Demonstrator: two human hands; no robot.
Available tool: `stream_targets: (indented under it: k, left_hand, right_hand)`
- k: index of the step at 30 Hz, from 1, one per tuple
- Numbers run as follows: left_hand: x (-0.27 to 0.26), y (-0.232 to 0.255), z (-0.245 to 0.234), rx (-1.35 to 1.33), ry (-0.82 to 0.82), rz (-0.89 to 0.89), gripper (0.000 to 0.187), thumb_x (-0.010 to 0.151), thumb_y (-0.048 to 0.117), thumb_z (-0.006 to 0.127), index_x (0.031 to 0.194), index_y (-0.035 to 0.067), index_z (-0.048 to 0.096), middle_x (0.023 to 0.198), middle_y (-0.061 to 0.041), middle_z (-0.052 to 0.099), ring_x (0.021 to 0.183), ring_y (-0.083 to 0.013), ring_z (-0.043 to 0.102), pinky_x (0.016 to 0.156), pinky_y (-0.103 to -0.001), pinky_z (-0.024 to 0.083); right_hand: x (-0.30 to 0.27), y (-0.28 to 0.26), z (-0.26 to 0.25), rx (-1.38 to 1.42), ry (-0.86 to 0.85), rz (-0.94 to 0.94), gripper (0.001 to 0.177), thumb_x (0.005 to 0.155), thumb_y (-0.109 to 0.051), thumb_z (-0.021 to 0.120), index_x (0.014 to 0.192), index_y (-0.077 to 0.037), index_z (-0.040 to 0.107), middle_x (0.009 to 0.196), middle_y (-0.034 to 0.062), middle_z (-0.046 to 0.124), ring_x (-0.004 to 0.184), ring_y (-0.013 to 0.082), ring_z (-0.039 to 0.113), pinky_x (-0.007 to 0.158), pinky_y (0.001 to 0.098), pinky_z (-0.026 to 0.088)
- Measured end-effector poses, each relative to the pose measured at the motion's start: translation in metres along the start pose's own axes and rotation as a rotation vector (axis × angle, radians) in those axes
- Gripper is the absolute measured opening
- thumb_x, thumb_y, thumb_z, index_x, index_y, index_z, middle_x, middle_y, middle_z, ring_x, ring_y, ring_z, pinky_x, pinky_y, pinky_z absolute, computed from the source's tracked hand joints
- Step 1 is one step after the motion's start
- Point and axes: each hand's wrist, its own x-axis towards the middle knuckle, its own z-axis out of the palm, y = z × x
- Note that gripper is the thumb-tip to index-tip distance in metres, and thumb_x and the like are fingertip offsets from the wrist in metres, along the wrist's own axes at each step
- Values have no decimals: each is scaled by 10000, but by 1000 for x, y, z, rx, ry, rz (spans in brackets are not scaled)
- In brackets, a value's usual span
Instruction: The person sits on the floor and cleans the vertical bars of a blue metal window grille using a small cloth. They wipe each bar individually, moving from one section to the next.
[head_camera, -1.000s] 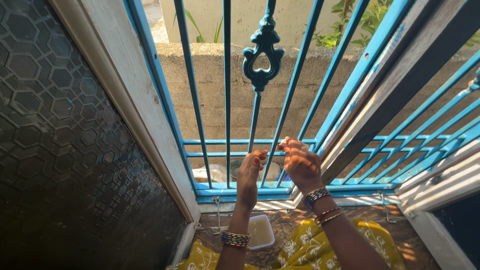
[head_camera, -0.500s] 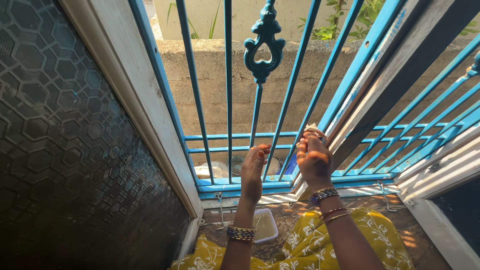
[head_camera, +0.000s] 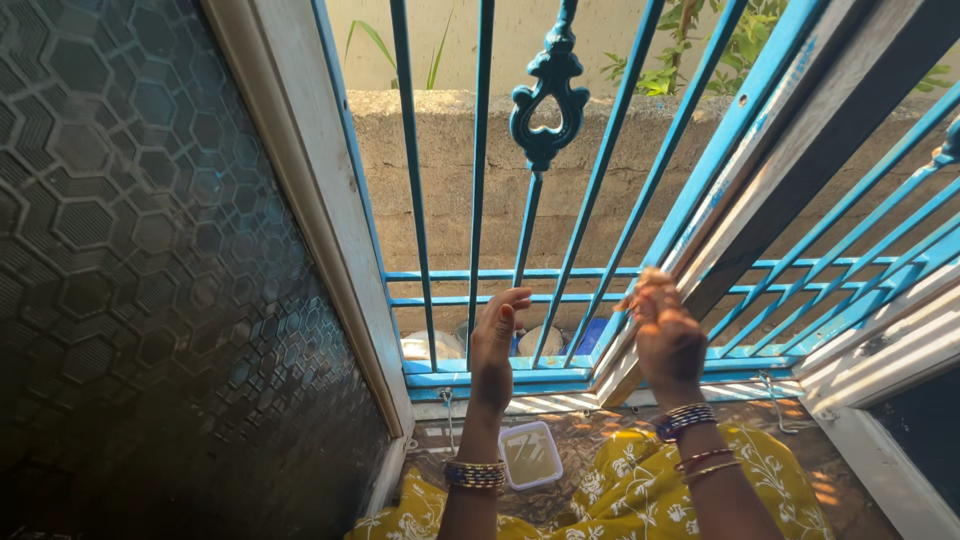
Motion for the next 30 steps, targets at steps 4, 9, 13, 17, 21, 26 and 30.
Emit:
stream_targets:
  k: [4,9,13,17,21,26,30]
  left_hand:
    - [1,-4,19,5,-109,41,777,1001,702,379,1417,78,585,1524,-182,539,1456,-324,481,1181,-453,389]
    - [-3,-3,35,76,-211,85,808,994,691,390,1538,96,453,1671,-169,357,1562,-344,303,1244,-478,264]
    - [-2,-2,34,35,-251,88,802,1013,668,425,1540,64,451,1670,-188,369,1583,-345,298,1267,-477,230]
    - [3,-5,38,19,-247,65,815,1006,672,427,1523,44,476,1664,-196,384,1585,-340,300,1268,-473,226]
    - [5,-8,41,10,-230,46,820,995,679,419,1509,44,489,1664,-193,376,1578,-352,291,1257,-487,230]
    - [14,-9,36,26,-215,32,853,981,710,381,1507,47,487,1648,-193,394,1564,-360,318,1244,-489,269]
    - [12,-6,37,-55,-215,30,852,986,694,415,1510,25,473,1664,-204,353,1576,-362,287,1264,-488,233]
  right_hand:
    - [41,-36,-21,68,248,-367,128,987,-6,618,1059,-72,702,1142,149,730,1061,266,718,934,348,583]
    - [57,-52,15,65,327,-350,120,958,-41,778,969,-63,660,989,112,726,972,275,732,868,394,575]
    - [44,-44,35,124,336,-228,180,965,-22,735,1077,-20,594,1004,132,713,952,260,731,826,394,582]
    - [67,-51,26,340,261,-86,315,982,-102,673,1213,-19,475,1031,125,707,903,228,753,751,359,615]
    - [87,-48,37,278,331,-264,472,1028,-57,590,1441,75,403,1232,216,659,947,252,736,827,369,603]
    - [90,-1,90,908,295,419,432,1138,-360,553,1358,11,524,1043,121,615,790,196,591,628,302,439]
    - [76,2,99,680,201,197,279,1099,-239,399,1304,-75,493,1116,65,594,911,78,574,752,202,506]
